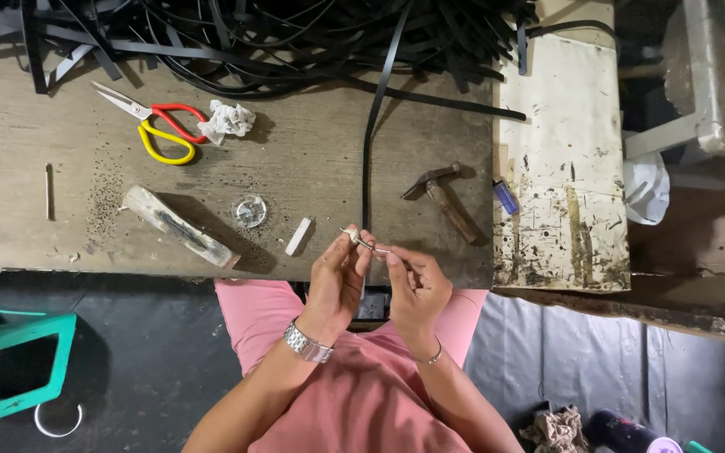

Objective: The person hammers a small metal pin into a black rubber belt strip to secure it. They repeat this process on a second belt strip, using a hammer and pin while working at a cluttered workbench.

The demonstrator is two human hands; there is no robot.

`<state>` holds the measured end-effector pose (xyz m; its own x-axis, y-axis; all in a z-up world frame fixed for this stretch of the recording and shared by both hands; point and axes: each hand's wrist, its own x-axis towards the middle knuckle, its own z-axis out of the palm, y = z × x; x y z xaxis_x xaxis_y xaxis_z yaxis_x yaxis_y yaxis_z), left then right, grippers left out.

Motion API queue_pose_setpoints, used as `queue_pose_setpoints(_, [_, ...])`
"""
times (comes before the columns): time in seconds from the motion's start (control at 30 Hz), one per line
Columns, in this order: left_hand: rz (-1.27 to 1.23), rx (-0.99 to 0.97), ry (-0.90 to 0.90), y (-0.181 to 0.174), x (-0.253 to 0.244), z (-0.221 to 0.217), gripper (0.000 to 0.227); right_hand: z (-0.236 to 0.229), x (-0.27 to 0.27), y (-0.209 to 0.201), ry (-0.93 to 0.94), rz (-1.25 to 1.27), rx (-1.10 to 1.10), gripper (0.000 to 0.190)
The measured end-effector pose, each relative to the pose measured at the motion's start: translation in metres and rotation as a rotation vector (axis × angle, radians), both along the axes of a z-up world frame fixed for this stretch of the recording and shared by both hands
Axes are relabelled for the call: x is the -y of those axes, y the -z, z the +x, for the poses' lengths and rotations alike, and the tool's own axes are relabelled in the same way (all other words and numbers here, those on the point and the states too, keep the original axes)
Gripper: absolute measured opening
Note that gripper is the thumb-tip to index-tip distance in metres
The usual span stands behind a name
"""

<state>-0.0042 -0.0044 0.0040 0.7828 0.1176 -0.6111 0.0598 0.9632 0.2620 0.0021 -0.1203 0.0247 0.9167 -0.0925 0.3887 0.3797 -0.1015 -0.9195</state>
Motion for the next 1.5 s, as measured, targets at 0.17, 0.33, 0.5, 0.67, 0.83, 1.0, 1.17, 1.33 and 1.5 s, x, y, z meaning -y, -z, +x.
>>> queue_pose_setpoints(0.17, [0.003,0.004,-0.005,0.003,0.001,-0.002,0.043,0.0,-0.001,-0.004,-0.006,-0.017,0.058,0.006])
queue_pose_setpoints(0.33, [0.006,0.013,-0.002,0.011,0.001,-0.003,0.045,-0.001,-0.005,-0.01,0.019,-0.059,0.087,0.005])
queue_pose_setpoints(0.5, [0.024,0.008,0.006,0.011,0.003,-0.004,0.046,-0.001,-0.005,-0.008,0.026,-0.071,0.109,0.006])
queue_pose_setpoints(0.67, [0.025,0.005,0.005,0.008,0.003,-0.005,0.046,-0.003,-0.006,-0.015,0.028,-0.095,0.118,0.005])
queue_pose_setpoints(0.83, [0.028,0.005,0.0,0.007,0.004,-0.005,0.044,-0.003,-0.005,-0.016,0.024,-0.085,0.126,0.003])
queue_pose_setpoints(1.0, [0.031,0.001,-0.004,0.005,0.005,-0.005,0.041,-0.004,-0.002,-0.014,0.018,-0.09,0.158,0.004])
queue_pose_setpoints(1.17, [0.076,-0.001,-0.018,-0.001,0.007,-0.007,0.039,-0.005,-0.001,-0.008,0.035,-0.111,0.211,0.004])
queue_pose_setpoints(1.33, [0.113,-0.003,0.001,-0.003,0.012,-0.008,0.041,-0.01,0.005,-0.008,0.052,-0.121,0.213,0.005])
queue_pose_setpoints(1.5, [0.131,0.04,0.045,0.003,0.026,-0.012,0.039,-0.02,0.015,-0.012,0.091,-0.132,0.197,0.005])
